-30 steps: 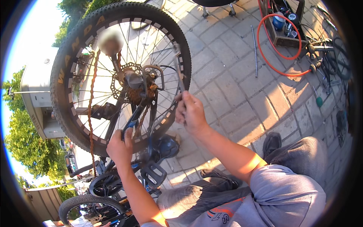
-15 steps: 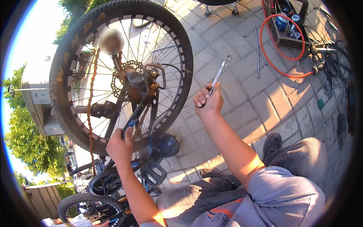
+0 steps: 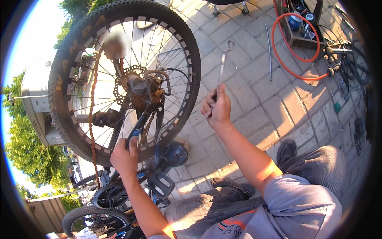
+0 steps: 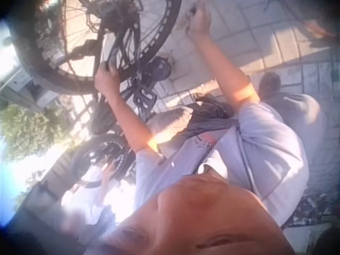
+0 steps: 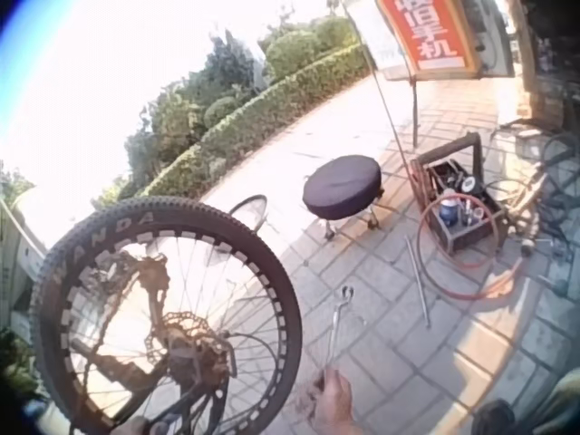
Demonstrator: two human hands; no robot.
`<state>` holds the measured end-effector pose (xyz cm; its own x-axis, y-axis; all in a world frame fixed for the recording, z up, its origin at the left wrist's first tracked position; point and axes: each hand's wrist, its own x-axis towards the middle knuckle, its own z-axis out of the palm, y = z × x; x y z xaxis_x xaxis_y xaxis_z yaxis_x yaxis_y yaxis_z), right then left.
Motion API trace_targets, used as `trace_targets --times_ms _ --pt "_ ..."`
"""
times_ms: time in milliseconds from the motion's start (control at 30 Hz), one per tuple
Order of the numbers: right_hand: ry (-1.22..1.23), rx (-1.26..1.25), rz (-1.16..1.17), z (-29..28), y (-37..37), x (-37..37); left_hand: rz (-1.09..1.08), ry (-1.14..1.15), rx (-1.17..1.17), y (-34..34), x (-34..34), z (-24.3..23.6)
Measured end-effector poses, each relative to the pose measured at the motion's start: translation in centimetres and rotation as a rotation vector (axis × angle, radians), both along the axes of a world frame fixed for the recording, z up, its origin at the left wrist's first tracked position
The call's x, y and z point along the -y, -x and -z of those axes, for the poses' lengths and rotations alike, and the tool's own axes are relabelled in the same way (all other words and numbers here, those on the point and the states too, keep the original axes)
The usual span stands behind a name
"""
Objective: The person works on the rear wheel of a bicycle, using a wrench to tighten bolts on the derailleur and adjusting the chain. They rotate the wheel to check alignment and continue tightening components.
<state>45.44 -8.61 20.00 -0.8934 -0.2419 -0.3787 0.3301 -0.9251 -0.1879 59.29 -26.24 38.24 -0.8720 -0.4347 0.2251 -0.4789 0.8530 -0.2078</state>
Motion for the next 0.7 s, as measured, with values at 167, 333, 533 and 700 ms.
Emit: trace_targets --times_ms 167,333,533,700 --pt "-0.065 -0.284 -0.676 -4.6 -2.8 1.6 -0.011 0.044 0.008 -0.3 0.4 0.1" --pt "0.230 0.131 0.005 -1.2 1.0 -0.5 -0.010 0.045 0.012 -0.1 0.4 0.2" --pt "-0.419 -0.453 -0.256 -3.5 -1.9 2.2 -0.035 0.006 0.002 0.0 0.2 -0.1" --pt "0.154 0.112 -0.010 -1.2 0.6 0.5 -0.007 -0.016 -0.014 0.0 0.1 -0.2"
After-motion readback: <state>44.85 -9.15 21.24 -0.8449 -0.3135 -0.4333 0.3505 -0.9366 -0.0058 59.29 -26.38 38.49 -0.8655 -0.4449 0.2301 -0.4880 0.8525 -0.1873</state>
